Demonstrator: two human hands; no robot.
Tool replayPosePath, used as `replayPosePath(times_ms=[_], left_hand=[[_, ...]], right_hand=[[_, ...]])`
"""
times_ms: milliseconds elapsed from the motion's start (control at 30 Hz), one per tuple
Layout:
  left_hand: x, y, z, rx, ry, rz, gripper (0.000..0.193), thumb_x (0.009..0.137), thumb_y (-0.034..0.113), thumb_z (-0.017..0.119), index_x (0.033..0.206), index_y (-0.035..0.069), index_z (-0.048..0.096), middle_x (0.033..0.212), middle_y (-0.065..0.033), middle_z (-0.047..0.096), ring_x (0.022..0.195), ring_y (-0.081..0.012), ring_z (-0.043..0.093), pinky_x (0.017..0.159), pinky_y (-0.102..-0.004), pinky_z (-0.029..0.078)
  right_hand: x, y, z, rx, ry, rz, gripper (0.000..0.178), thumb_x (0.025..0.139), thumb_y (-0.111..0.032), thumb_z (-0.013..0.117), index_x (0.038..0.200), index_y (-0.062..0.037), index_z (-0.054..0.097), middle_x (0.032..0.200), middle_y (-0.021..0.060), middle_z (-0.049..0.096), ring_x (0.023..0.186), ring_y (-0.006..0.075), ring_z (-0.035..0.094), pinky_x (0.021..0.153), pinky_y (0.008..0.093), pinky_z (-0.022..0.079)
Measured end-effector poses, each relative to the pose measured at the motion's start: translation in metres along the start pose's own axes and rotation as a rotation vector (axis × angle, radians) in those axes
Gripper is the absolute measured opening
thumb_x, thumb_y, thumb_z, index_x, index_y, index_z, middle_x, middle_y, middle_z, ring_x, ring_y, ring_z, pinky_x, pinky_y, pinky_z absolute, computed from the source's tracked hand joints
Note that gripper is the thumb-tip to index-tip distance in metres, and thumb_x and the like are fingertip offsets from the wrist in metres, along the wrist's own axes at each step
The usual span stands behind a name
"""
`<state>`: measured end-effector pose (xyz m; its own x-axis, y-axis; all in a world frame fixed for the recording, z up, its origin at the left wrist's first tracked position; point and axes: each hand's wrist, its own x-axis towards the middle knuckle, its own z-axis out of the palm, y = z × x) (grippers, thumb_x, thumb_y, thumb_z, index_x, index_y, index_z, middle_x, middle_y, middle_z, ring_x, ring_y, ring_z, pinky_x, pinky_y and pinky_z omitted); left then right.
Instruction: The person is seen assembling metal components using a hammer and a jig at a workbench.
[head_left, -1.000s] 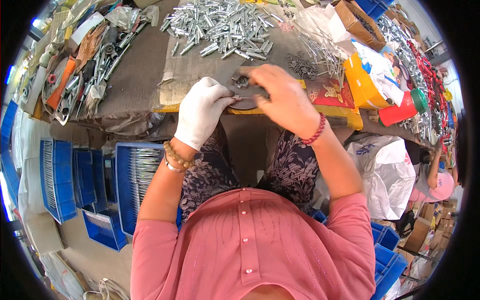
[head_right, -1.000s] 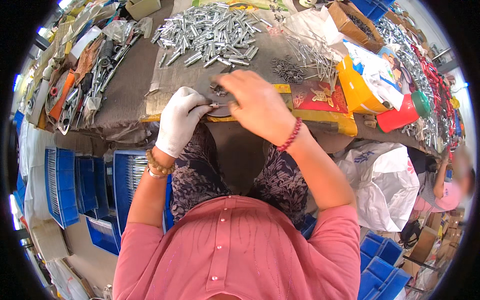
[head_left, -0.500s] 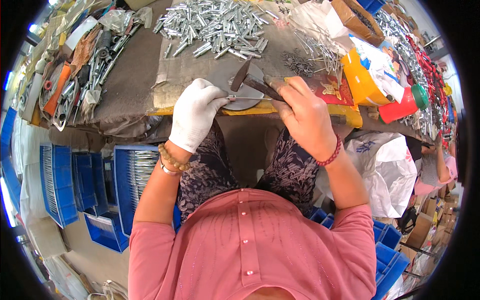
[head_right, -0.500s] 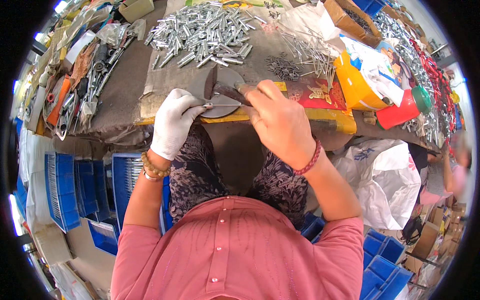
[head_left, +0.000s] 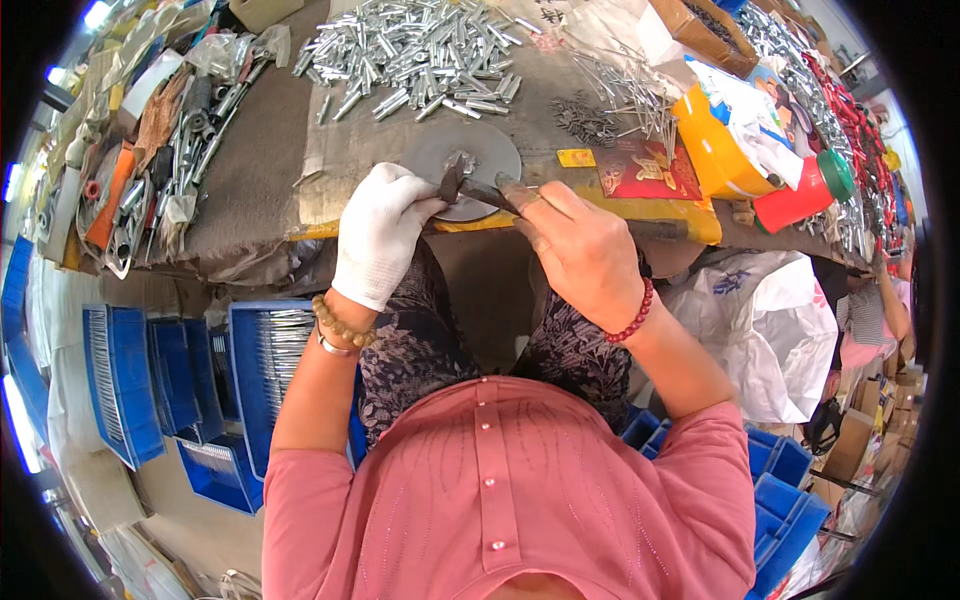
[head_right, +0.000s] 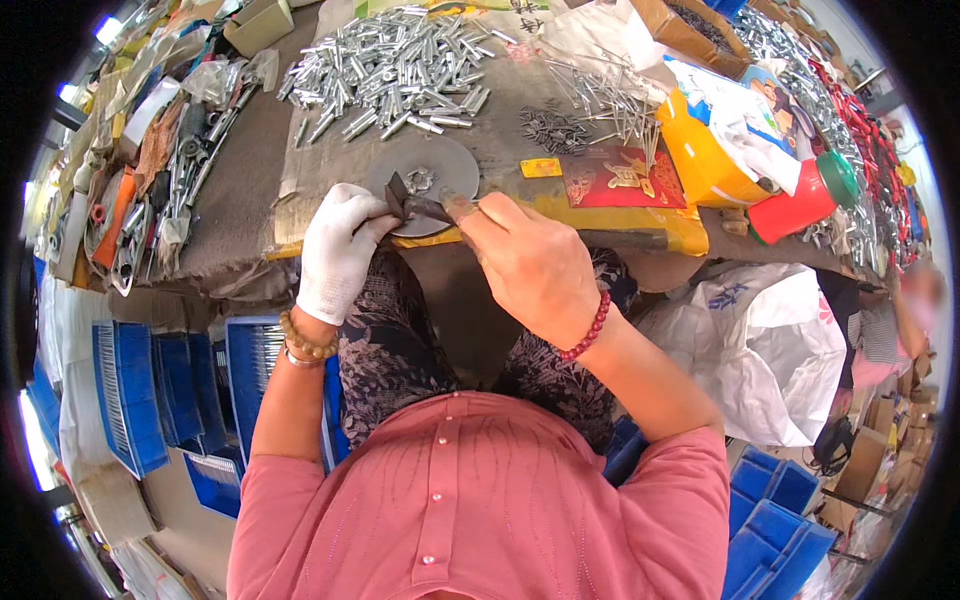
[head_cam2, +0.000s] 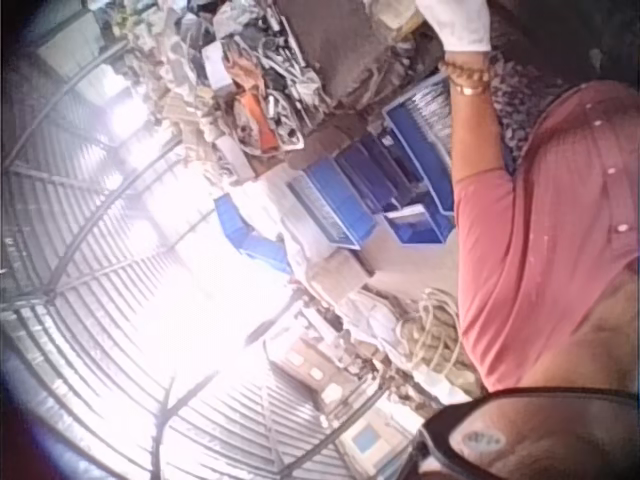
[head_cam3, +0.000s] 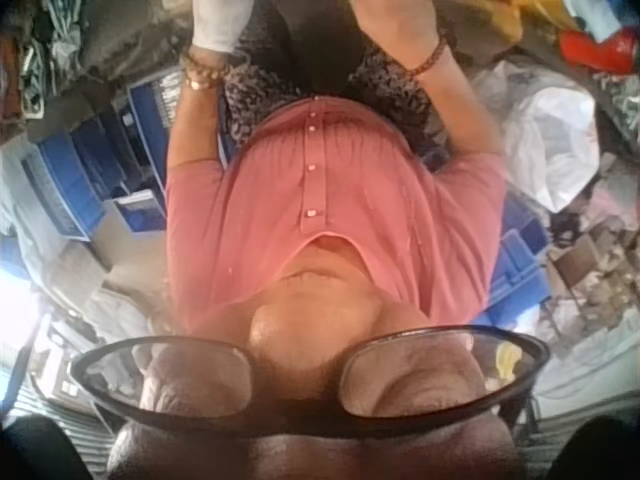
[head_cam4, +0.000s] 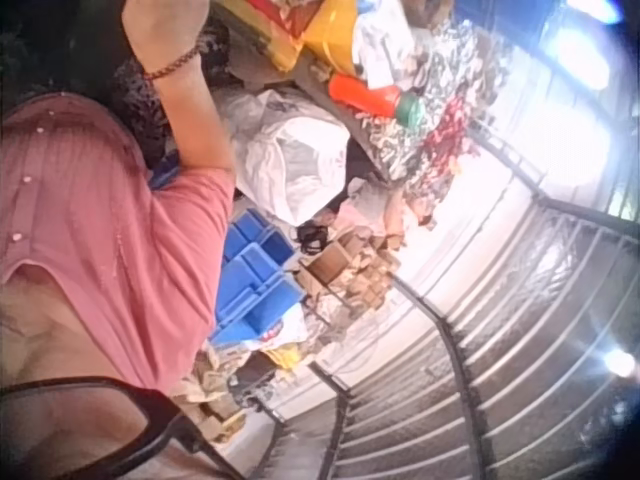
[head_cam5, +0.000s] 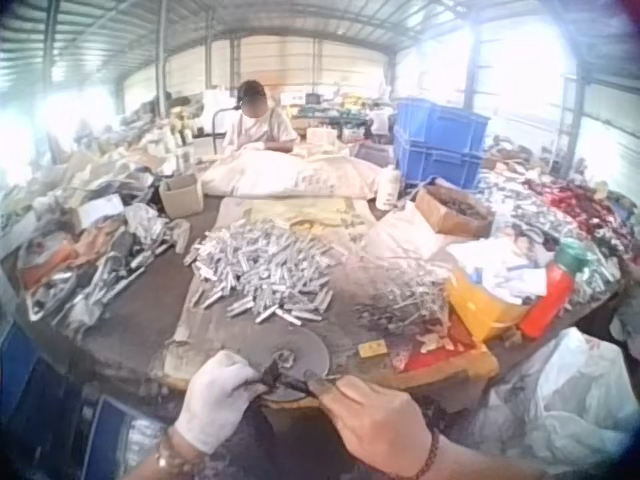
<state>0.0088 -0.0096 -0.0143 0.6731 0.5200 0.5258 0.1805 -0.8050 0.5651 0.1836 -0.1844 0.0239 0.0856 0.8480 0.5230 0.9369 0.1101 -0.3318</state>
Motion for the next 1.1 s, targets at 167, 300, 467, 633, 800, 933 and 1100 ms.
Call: replayPosePath(times_ms=[167,300,467,633,800,933,1100], left_hand=[[0.001,0.000,0.000,-0.009,-0.016,-0.006,0.009,0.082,0.006,0.077,0.091,0.005,0.075,0.087,-0.0109,0.063,0.087,-0.0308,0.064,0.077,-0.0384,0.052],[-0.001,0.002,-0.004,-0.017,-0.003,-0.019,0.008,0.084,0.008,0.077,0.091,0.006,0.076,0.089,-0.0105,0.064,0.089,-0.0302,0.064,0.079,-0.0380,0.052],[-0.003,-0.001,-0.006,-0.029,-0.060,-0.035,0.007,0.085,0.012,0.076,0.090,0.007,0.077,0.090,-0.0096,0.063,0.091,-0.0297,0.064,0.081,-0.0389,0.051],[-0.009,-0.006,-0.004,-0.021,-0.007,-0.023,0.008,0.083,0.014,0.078,0.089,0.008,0.077,0.090,-0.0088,0.063,0.091,-0.0305,0.062,0.082,-0.0402,0.050],[-0.011,-0.002,-0.007,0.033,-0.022,-0.029,0.014,0.084,0.006,0.076,0.098,0.004,0.076,0.098,-0.0112,0.065,0.097,-0.0303,0.063,0.087,-0.0383,0.051],[-0.025,0.019,0.001,0.047,0.214,-0.127,0.022,0.087,0.006,0.076,0.109,0.004,0.076,0.100,-0.0122,0.067,0.094,-0.0299,0.064,0.085,-0.0360,0.051],[-0.051,0.033,0.015,-0.569,0.110,-0.645,0.048,0.102,0.007,0.057,0.149,0.001,0.050,0.103,-0.0057,0.073,0.074,-0.0050,0.057,0.065,-0.0202,0.049]], right_hand=[[0.002,0.002,-0.005,0.088,0.093,0.086,0.039,0.087,-0.003,0.072,0.125,-0.0069,0.067,0.097,0.0120,0.059,0.080,0.0346,0.065,0.066,0.0431,0.052],[0.014,0.010,-0.006,0.214,0.152,0.103,0.037,0.087,0.000,0.071,0.124,-0.0034,0.065,0.100,0.0172,0.063,0.087,0.0397,0.065,0.073,0.0447,0.053],[0.030,0.045,0.009,0.183,-0.066,0.102,0.029,0.088,-0.009,0.072,0.116,-0.0053,0.068,0.100,0.0182,0.064,0.091,0.0407,0.066,0.077,0.0474,0.053],[0.029,0.020,0.010,-0.123,0.050,-0.077,0.012,0.084,-0.013,0.074,0.093,-0.0089,0.067,0.088,0.0106,0.061,0.085,0.0344,0.065,0.073,0.0472,0.052],[0.006,-0.004,0.017,-0.016,-0.112,0.116,0.013,0.084,-0.013,0.074,0.091,-0.0067,0.066,0.082,0.0128,0.063,0.081,0.0358,0.066,0.071,0.0467,0.053],[0.002,-0.014,0.017,0.334,-0.327,0.412,0.017,0.085,-0.013,0.072,0.092,0.0000,0.063,0.073,0.0182,0.065,0.066,0.0379,0.064,0.063,0.0449,0.050],[-0.015,-0.015,0.035,0.775,-0.388,0.666,0.015,0.089,-0.010,0.071,0.093,0.0009,0.062,0.062,0.0090,0.053,0.058,0.0141,0.045,0.056,0.0340,0.041]])
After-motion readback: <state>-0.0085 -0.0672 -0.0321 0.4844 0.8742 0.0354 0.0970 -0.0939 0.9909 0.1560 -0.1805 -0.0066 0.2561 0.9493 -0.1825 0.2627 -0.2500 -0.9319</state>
